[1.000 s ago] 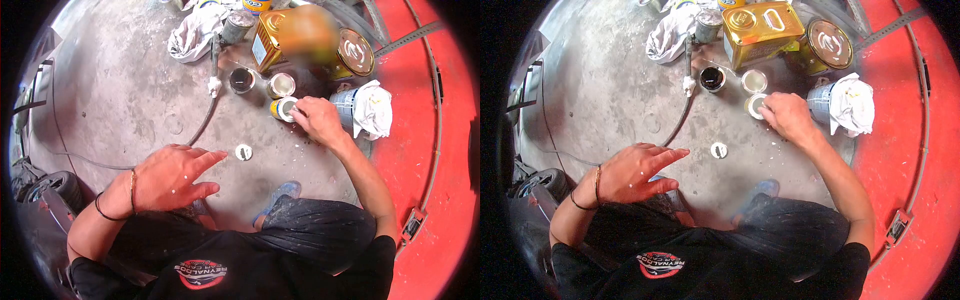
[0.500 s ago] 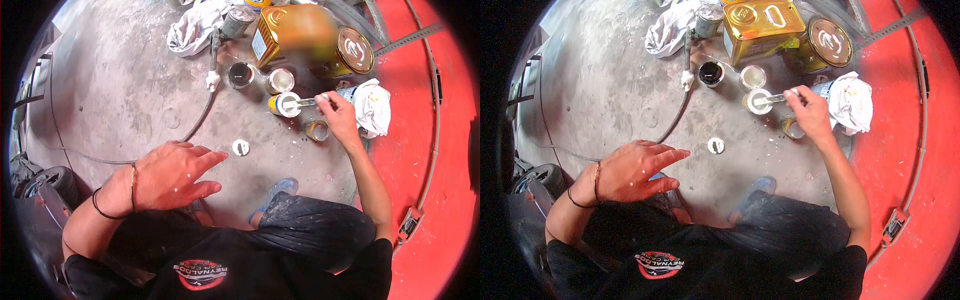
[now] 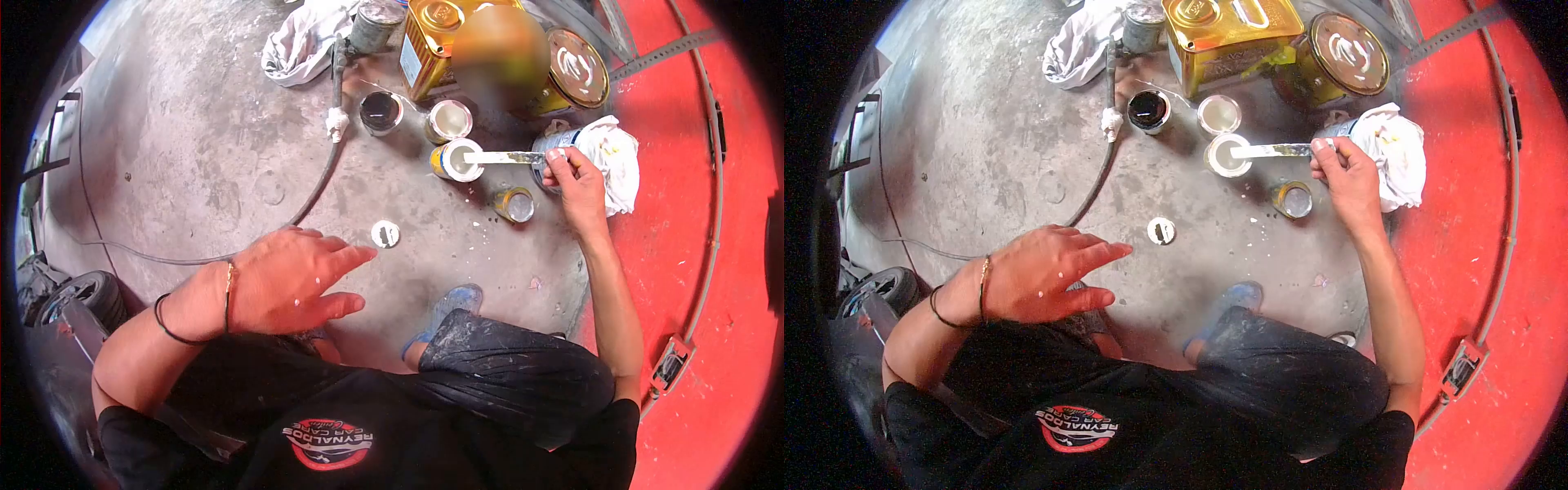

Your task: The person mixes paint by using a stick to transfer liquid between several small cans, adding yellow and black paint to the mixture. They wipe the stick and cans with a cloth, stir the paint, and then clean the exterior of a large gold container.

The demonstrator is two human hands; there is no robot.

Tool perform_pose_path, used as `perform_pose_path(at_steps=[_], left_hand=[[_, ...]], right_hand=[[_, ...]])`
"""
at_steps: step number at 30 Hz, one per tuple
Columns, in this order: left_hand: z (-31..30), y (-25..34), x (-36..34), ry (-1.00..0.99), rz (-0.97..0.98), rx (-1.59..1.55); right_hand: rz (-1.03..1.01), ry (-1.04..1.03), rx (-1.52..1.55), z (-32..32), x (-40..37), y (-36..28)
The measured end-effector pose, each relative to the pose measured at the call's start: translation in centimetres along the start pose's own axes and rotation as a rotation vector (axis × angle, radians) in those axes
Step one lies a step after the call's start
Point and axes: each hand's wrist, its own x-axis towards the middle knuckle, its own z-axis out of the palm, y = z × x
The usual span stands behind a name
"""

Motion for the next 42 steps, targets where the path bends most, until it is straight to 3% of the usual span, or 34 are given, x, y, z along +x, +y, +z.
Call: perform_pose_path(at_steps=[2,5,11,16,19,22,24,27,31,34,37,42], left_hand=[[0.7,-0.3,1.1,0.052,-0.018,-0.074],[4.2,-3.7,4.9,0.287,-0.062,-0.19],[2.8,-9.4,19.6,0.779,0.091,0.086],[2.6,-6.2,21.2,1.062,0.106,0.009],[5.5,-4.5,19.6,1.036,0.207,-0.026],[9.7,-2.7,19.4,0.771,0.295,0.024],[13.0,-1.3,20.8,0.702,0.286,0.048],[16.4,1.0,25.2,0.735,0.255,0.115],[16.4,4.4,31.2,0.761,0.106,0.372],[16.4,5.3,33.5,0.59,-0.053,0.415],[16.5,4.9,34.1,0.548,-0.053,0.386],[17.0,4.3,34.1,0.639,-0.012,0.452]], right_hand=[[0.003,0.0,0.013,-0.1,-0.1,-0.2],[-0.004,-0.011,0.01,0.2,-0.5,-1.0],[-0.034,-0.051,0.023,1.4,-1.5,-2.6],[-0.055,-0.03,-0.016,1.3,-2.2,-2.7],[-0.099,-0.029,-0.052,1.1,-1.8,-2.0],[-0.135,-0.067,-0.203,1.4,-0.9,-2.4],[-0.172,-0.083,-0.268,1.9,-0.4,-2.8],[-0.186,-0.128,-0.285,2.6,-0.1,-2.8],[-0.187,-0.143,-0.272,2.6,0.0,-2.0],[-0.189,-0.094,-0.192,2.4,-0.1,-2.1],[-0.156,-0.089,-0.133,2.0,-0.3,-2.3],[-0.103,-0.123,-0.126,1.6,-0.3,-2.5]])
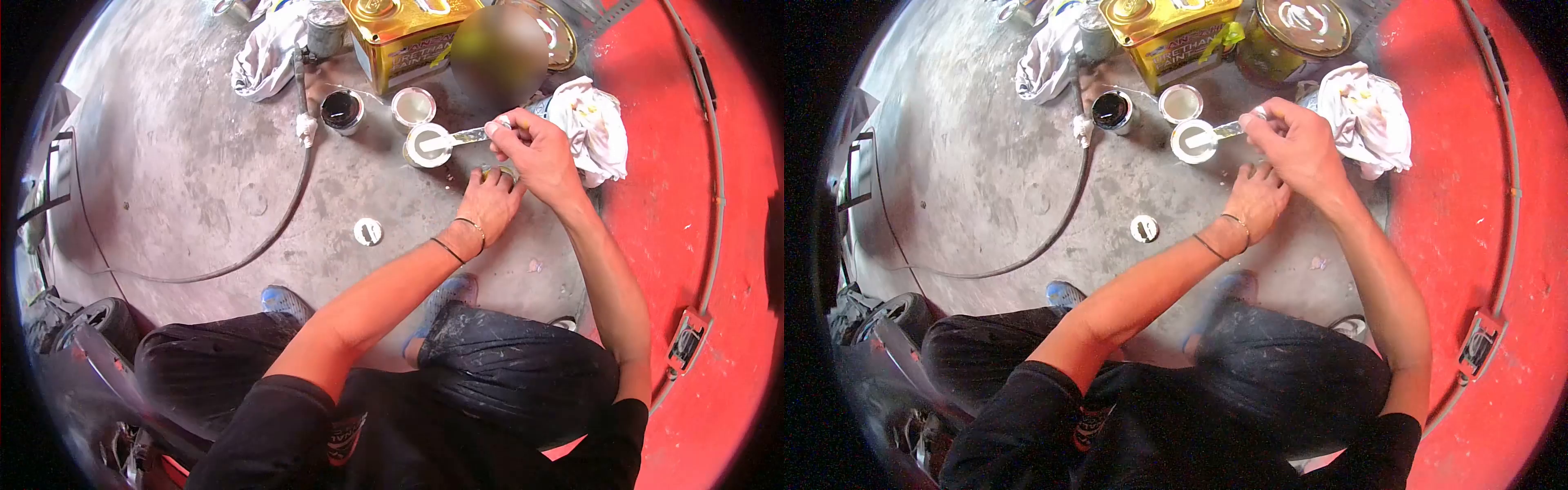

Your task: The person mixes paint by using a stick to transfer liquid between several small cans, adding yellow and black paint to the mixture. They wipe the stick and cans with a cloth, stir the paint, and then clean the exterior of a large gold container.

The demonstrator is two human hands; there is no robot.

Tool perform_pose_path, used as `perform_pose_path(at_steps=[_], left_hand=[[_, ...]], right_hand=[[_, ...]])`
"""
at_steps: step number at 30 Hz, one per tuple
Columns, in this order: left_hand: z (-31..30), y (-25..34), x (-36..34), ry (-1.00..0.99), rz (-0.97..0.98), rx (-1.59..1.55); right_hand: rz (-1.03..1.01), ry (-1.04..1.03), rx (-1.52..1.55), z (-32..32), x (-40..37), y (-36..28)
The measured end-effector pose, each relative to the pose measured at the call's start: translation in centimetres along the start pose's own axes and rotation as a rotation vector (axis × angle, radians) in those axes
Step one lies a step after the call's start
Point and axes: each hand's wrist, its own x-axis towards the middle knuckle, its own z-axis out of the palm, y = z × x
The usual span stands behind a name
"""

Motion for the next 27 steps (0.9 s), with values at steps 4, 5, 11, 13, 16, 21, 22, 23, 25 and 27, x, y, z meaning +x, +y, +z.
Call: perform_pose_path(at_steps=[4,5,11,13,16,21,22,23,25,27], left_hand=[[0.9,0.2,-0.5,0.136,-0.023,-0.005],[1.2,0.2,-0.5,0.11,-0.026,-0.026],[1.1,-0.3,-0.8,0.069,0.015,-0.079],[1.3,-0.4,-1.2,0.079,0.04,-0.084],[1.5,-0.4,-1.5,0.135,0.032,-0.135],[-0.7,-0.7,-3.0,0.283,0.019,-0.47],[-1.2,-0.5,-3.7,0.281,0.002,-0.557],[-1.8,-0.2,-4.6,0.298,-0.073,-0.716],[-2.1,0.3,-6.1,0.328,-0.224,-1.038],[-0.9,-0.6,-7.3,0.215,-0.401,-1.441]], right_hand=[[0.026,-0.007,0.053,0.1,0.0,0.0],[0.027,-0.008,0.057,0.1,0.0,0.0],[0.052,0.007,0.072,-0.3,0.0,-0.1],[0.061,0.015,0.1,-0.4,0.0,0.2],[0.07,0.017,0.091,-0.6,0.1,0.2],[0.062,0.05,0.101,-0.3,-0.1,-0.1],[0.061,0.048,0.099,-0.5,0.0,-0.2],[0.063,0.046,0.099,-0.4,-0.1,-0.1],[0.025,0.032,0.08,-0.3,0.1,0.2],[0.014,0.025,0.047,-0.5,0.2,0.8]])
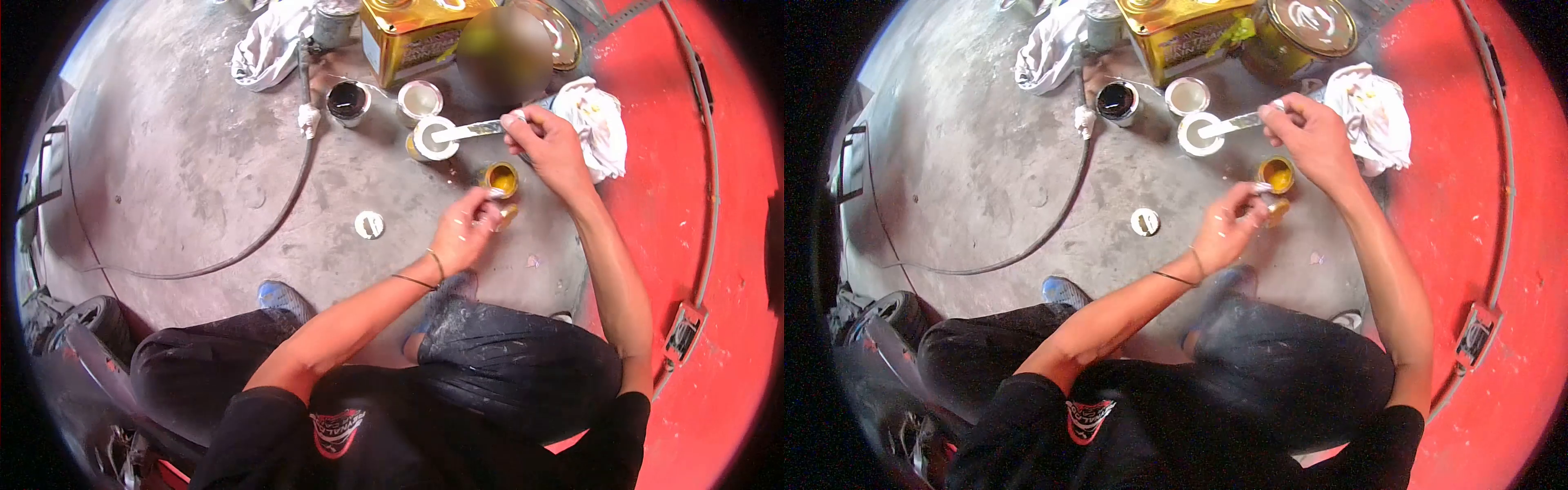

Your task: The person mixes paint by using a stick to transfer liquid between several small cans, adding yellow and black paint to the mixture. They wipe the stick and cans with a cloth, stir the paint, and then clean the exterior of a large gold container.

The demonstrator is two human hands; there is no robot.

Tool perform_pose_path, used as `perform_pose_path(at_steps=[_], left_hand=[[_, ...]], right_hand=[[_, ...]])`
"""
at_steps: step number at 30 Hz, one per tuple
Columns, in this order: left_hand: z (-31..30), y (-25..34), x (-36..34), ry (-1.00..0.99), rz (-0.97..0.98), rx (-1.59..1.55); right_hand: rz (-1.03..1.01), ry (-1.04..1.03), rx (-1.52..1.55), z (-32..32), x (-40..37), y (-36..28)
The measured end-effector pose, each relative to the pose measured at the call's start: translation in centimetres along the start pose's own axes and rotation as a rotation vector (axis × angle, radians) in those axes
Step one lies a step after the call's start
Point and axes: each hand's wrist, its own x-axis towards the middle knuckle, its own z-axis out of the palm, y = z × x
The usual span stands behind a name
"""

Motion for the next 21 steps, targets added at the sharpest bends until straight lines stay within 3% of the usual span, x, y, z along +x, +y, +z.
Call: perform_pose_path(at_steps=[1,6,13,21], left_hand=[[-0.5,-0.3,-0.3,-0.011,-0.137,-0.181],[-3.1,-0.8,-0.3,0.013,-0.455,-0.646],[-5.8,-2.7,-0.8,-0.004,-0.49,-0.713],[-6.6,-3.7,-1.2,0.025,-0.475,-0.58]], right_hand=[[0.006,-0.006,-0.023,0.2,0.1,0.2],[0.002,-0.015,-0.087,0.7,0.0,-0.5],[0.007,-0.018,-0.151,0.5,0.0,-1.9],[-0.014,-0.025,-0.136,0.3,-0.2,-1.4]])
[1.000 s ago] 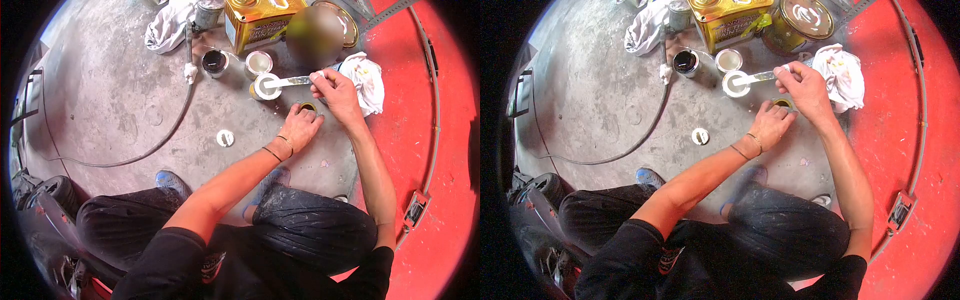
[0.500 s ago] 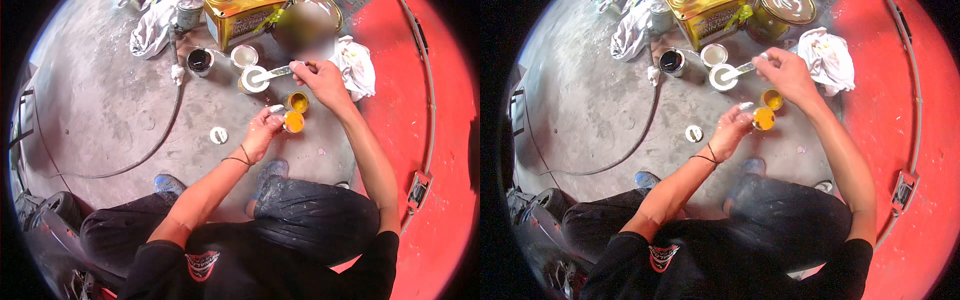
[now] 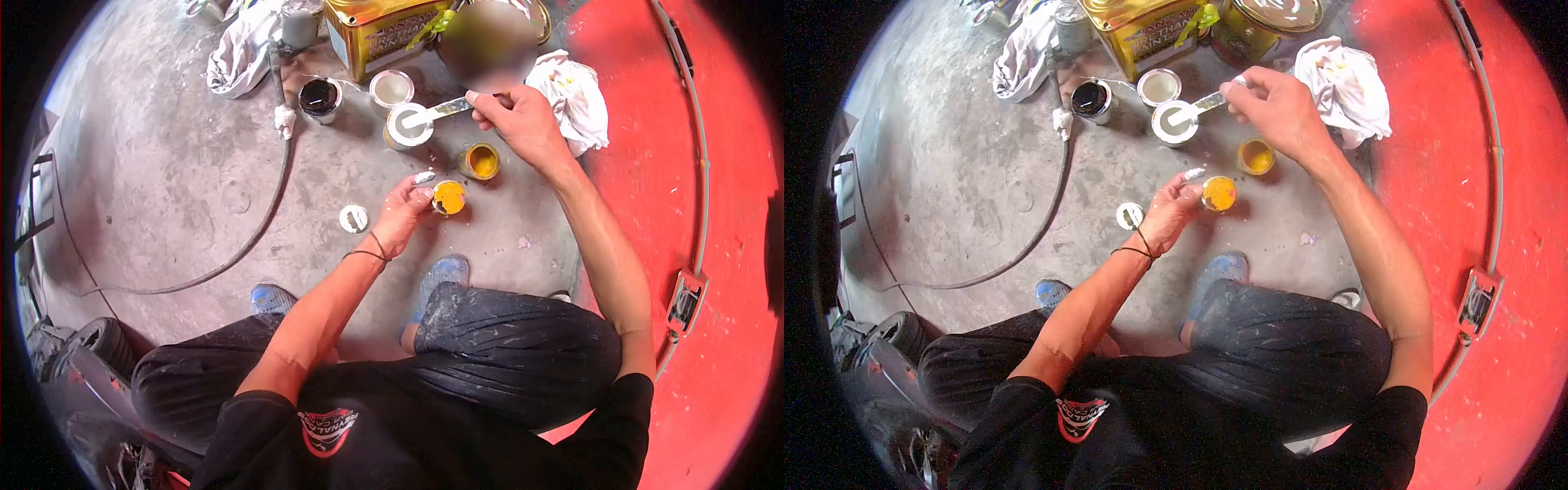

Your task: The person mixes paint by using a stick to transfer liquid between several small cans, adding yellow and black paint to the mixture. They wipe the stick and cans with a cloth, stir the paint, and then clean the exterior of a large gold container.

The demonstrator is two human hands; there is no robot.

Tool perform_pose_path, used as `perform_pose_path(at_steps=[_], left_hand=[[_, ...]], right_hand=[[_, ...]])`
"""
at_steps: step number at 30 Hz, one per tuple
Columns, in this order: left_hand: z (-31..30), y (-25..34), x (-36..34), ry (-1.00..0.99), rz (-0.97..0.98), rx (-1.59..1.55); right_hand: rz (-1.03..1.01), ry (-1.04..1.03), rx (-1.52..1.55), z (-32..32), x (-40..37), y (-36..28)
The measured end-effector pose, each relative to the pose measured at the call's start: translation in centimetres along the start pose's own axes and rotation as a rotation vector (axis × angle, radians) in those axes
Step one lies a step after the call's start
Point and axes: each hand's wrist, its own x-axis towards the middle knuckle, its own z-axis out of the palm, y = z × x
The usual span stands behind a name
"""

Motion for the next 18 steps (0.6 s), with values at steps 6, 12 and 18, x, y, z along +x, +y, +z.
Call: perform_pose_path(at_steps=[6,12,18], left_hand=[[-1.8,-0.9,1.2,0.067,0.105,0.404],[-2.0,-0.1,0.5,0.154,0.402,1.211],[2.5,1.6,-0.2,0.168,0.726,1.731]], right_hand=[[-0.012,0.009,0.016,0.0,-0.2,-0.4],[-0.003,0.004,-0.014,0.1,-0.4,-1.4],[-0.028,0.005,0.006,0.4,0.2,-0.3]])
